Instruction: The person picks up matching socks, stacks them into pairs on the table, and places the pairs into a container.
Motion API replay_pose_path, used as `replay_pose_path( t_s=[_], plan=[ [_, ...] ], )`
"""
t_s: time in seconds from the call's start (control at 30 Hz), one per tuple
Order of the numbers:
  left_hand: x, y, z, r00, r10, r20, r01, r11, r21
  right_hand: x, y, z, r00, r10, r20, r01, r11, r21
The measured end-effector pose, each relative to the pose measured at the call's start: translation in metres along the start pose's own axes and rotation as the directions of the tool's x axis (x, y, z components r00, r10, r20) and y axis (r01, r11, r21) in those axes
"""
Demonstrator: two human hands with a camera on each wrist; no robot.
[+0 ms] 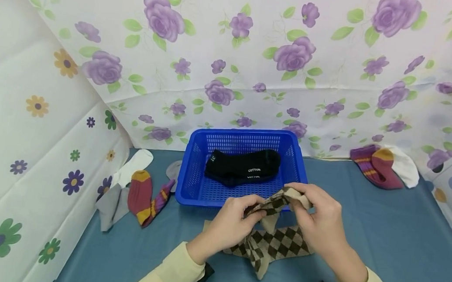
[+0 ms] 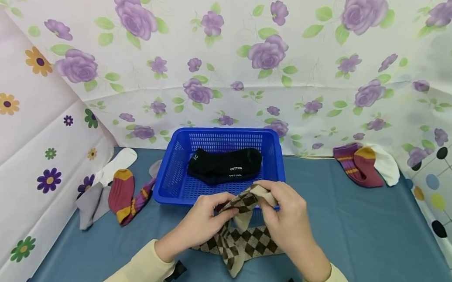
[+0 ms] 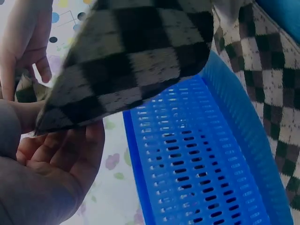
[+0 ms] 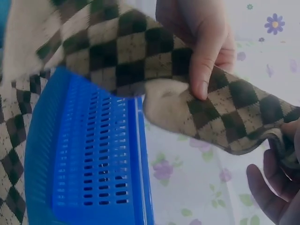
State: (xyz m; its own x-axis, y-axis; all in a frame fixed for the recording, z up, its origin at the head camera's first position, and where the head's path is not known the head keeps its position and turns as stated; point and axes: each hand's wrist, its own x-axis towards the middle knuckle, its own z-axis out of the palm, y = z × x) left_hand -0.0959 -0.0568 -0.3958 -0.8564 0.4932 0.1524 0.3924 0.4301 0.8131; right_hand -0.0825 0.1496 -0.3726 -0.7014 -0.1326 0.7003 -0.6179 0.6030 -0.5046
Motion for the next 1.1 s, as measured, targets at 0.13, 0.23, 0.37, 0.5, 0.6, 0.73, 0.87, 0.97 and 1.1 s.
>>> replay_pose_path(
  t_s=[0.13,0.23,0.37,0.5,0.6,0.73,0.87,0.97,1.1],
  plan=[
    [0.002,0.007,-0.007,1.0,0.028,0.002,-0.028,1.0,-0.013,0.003,-0.002,0.002,1.0,-0.003,-0.005,0.003,0.999,0.052],
    [0.005,0.015,-0.013,0.997,0.081,-0.009,-0.081,0.996,-0.023,0.002,-0.003,0.008,0.997,-0.042,0.059,0.036,0.994,0.101],
    [0.009,0.024,-0.019,0.99,0.13,-0.054,-0.132,0.99,-0.046,-0.003,-0.004,0.015,0.995,-0.005,0.098,-0.009,0.99,0.141],
    [0.009,0.03,-0.024,0.985,0.121,-0.122,-0.134,0.986,-0.101,-0.011,-0.003,0.019,0.975,0.125,0.183,-0.156,0.974,0.167],
    [0.009,0.033,-0.026,0.981,0.117,-0.157,-0.139,0.981,-0.137,-0.018,-0.001,0.024,0.952,0.142,0.27,-0.189,0.97,0.156],
    [0.009,0.034,-0.022,0.971,0.153,-0.182,-0.175,0.978,-0.112,-0.021,-0.001,0.028,0.966,0.098,0.239,-0.143,0.974,0.175],
    [0.009,0.032,-0.013,0.945,0.244,-0.216,-0.258,0.965,-0.037,-0.013,-0.002,0.025,0.983,0.119,0.141,-0.148,0.965,0.217],
    [0.01,0.028,-0.008,0.939,0.27,-0.213,-0.281,0.959,-0.024,-0.006,-0.004,0.021,0.987,0.133,0.095,-0.154,0.954,0.257],
    [0.011,0.021,-0.004,0.961,0.214,-0.178,-0.238,0.963,-0.128,0.001,-0.008,0.017,0.991,0.114,0.075,-0.132,0.94,0.314]
  ],
)
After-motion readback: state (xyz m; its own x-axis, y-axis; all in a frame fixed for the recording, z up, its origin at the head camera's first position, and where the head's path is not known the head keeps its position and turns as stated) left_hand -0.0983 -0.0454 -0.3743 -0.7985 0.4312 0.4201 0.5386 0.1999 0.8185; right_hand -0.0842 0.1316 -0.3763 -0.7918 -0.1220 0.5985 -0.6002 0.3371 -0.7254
